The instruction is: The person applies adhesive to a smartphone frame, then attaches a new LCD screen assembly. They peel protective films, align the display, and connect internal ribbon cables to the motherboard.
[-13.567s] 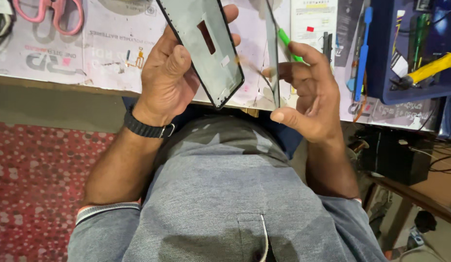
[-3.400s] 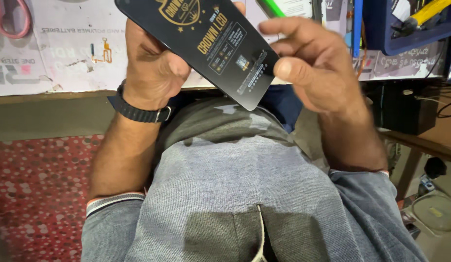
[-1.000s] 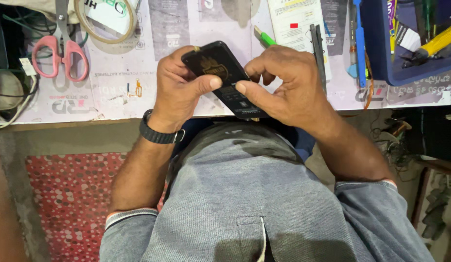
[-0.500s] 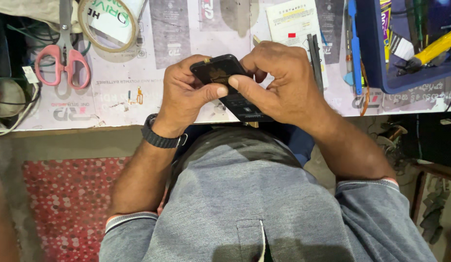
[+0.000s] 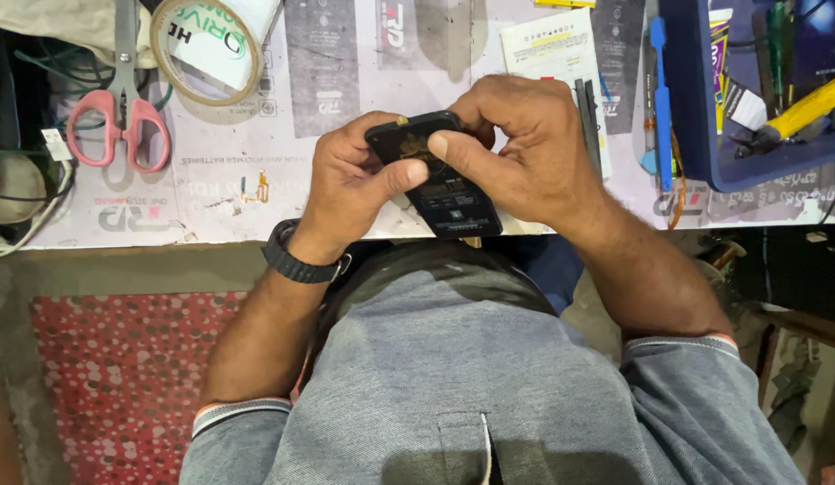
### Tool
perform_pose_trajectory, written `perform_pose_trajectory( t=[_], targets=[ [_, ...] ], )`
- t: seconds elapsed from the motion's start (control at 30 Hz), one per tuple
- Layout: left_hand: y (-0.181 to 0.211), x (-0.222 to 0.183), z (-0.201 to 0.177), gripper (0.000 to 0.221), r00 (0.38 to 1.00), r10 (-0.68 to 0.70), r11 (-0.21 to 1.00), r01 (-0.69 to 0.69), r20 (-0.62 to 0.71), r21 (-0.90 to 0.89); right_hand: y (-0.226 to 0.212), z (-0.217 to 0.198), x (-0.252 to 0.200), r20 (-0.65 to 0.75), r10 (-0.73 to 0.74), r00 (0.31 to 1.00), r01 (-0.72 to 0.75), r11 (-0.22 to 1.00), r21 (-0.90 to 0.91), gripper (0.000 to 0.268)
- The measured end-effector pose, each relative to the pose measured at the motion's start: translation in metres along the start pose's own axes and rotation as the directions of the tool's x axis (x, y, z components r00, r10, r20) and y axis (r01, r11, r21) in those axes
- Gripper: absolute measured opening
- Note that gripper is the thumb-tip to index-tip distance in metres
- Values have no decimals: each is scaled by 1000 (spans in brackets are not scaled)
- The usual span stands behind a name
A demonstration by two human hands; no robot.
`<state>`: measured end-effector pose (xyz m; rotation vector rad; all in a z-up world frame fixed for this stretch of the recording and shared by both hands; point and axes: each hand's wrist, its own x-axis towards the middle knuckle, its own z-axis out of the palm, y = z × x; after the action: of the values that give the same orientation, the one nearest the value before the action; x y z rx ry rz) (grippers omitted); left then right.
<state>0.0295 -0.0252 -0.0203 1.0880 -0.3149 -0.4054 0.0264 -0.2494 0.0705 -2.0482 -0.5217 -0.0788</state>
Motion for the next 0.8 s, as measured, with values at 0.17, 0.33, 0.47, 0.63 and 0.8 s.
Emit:
perform_pose_trajectory(
  t=[0.17,0.33,0.47,0.63,0.8],
  targets=[
    [2,5,1,27,1000,18,1000,-18,7,-11,9,2,3,5,41,999,-42,995,93,14],
    [5,6,1,27,999,29,999,-29,14,-14,18,2,4,25,34,999,-37,988,148,12],
    [6,7,1,26,999,32,999,-32,3,10,22,5,5,54,110,992,-120,965,235,15],
    [6,8,1,24,1000,28,999,-28,-9,23,28,7,8,89,141,986,-164,919,358,15],
    [5,8,-1,21,999,39,997,-39,6,70,32,8,5,87,156,984,-176,928,330,15]
  ],
)
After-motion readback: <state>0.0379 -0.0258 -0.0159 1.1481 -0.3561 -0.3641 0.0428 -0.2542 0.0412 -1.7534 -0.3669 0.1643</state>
